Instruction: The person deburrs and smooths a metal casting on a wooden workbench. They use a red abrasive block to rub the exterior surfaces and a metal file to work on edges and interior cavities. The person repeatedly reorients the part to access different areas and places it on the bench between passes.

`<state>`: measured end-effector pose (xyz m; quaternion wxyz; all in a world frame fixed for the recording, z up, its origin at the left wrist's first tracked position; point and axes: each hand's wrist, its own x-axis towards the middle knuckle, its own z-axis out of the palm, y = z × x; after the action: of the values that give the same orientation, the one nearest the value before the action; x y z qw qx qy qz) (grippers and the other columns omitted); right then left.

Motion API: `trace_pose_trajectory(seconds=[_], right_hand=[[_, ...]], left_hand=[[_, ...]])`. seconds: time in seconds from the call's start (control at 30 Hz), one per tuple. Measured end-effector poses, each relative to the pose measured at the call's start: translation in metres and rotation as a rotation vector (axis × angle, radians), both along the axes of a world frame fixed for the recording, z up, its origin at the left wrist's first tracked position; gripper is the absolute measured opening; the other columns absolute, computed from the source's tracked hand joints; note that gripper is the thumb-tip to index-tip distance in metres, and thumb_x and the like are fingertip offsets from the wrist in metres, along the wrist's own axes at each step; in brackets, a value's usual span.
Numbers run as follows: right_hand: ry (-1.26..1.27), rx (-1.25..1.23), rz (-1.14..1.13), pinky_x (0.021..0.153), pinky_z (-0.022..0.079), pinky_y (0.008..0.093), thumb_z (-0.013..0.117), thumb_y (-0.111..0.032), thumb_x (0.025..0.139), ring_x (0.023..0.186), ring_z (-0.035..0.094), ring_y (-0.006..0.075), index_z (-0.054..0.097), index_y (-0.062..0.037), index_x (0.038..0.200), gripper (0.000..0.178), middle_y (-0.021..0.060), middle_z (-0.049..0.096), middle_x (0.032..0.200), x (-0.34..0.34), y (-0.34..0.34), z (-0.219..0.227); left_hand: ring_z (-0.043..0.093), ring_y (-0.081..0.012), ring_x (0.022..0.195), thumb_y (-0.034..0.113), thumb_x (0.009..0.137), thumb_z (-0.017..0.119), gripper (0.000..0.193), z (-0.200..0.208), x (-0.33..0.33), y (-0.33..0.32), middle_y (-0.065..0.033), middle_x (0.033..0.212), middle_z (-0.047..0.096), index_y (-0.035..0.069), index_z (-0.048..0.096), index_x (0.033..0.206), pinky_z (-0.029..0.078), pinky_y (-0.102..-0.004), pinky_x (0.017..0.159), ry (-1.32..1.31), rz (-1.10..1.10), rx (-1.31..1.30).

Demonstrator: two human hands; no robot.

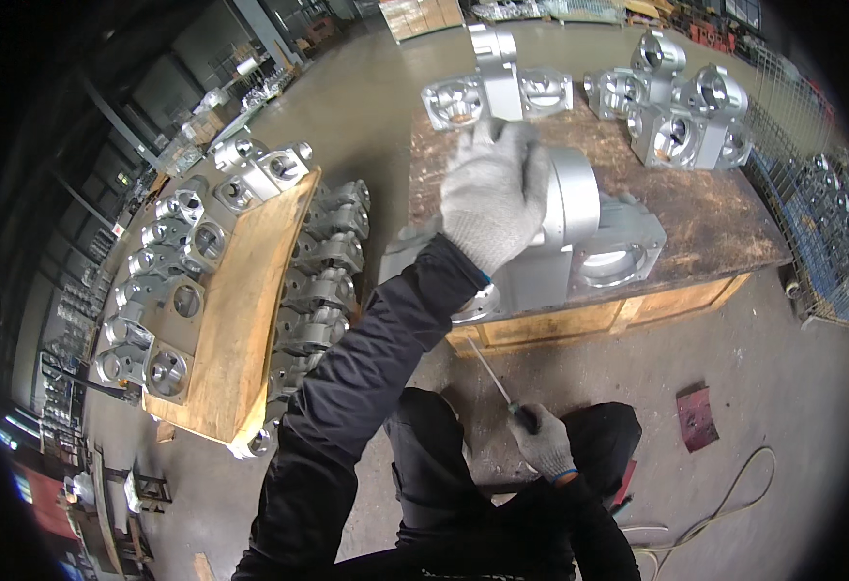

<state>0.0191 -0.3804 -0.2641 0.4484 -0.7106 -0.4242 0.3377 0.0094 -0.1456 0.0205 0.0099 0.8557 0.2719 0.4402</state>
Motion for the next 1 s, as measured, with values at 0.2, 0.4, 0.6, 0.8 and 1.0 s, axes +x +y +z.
trace_pose_trajectory(seconds=[0.2, 0.4, 0.6, 0.8, 1.0], right_hand=[[-0.022, 0.014, -0.015, 0.074, 0.057, 0.0469, 0.070, -0.023, 0.098, 0.094, 0.072, 0.0431, 0.071, -0.0038, 0.112, 0.024, 0.0241, 0.073, 0.095, -0.001, 0.005, -0.007], [0.002, 0.079, -0.083, 0.069, 0.056, 0.0516, 0.069, -0.027, 0.100, 0.086, 0.072, 0.0447, 0.069, -0.0054, 0.113, 0.025, 0.0233, 0.073, 0.090, -0.022, 0.047, -0.017], [-0.037, 0.111, -0.236, 0.069, 0.054, 0.0569, 0.055, -0.045, 0.106, 0.086, 0.069, 0.0507, 0.066, -0.0064, 0.108, 0.040, 0.0256, 0.072, 0.088, -0.054, 0.133, -0.022], [0.413, 0.355, -0.374, 0.046, 0.048, 0.0352, 0.056, -0.040, 0.109, 0.049, 0.062, 0.0161, 0.063, -0.0019, 0.101, 0.039, 0.0041, 0.060, 0.065, -0.101, 0.170, -0.011], [0.730, 0.284, -0.392, 0.045, 0.045, 0.0309, 0.055, -0.043, 0.110, 0.048, 0.057, 0.0120, 0.060, -0.0053, 0.096, 0.040, 0.0001, 0.054, 0.064, -0.115, 0.187, 0.005]], left_hand=[[0.067, -0.0388, 0.109, 0.021, 0.099, 0.055, 0.027, -0.007, 0.020, 0.056, -0.0259, 0.117, 0.069, 0.001, 0.069, 0.111, 0.053, -0.0479, 0.098, -0.042, 0.050, 0.231], [0.068, -0.0440, 0.112, 0.037, 0.097, 0.052, 0.045, 0.014, 0.041, 0.162, -0.0289, 0.117, 0.071, 0.000, 0.071, 0.115, 0.052, -0.0513, 0.101, -0.110, 0.194, -0.165], [0.073, -0.0455, 0.095, 0.025, 0.101, 0.041, 0.043, -0.003, 0.060, 0.242, -0.0300, 0.099, 0.074, 0.001, 0.076, 0.097, 0.056, -0.0542, 0.090, 0.146, 0.311, 0.054], [0.073, -0.0455, 0.088, 0.023, 0.100, 0.048, 0.034, -0.011, 0.063, 0.273, -0.0294, 0.093, 0.074, 0.000, 0.073, 0.095, 0.057, -0.0548, 0.084, 0.214, 0.257, 0.157], [0.073, -0.0452, 0.091, 0.023, 0.099, 0.051, 0.033, -0.006, 0.062, 0.273, -0.0292, 0.094, 0.074, 0.000, 0.074, 0.095, 0.057, -0.0536, 0.086, 0.210, 0.163, 0.171]])
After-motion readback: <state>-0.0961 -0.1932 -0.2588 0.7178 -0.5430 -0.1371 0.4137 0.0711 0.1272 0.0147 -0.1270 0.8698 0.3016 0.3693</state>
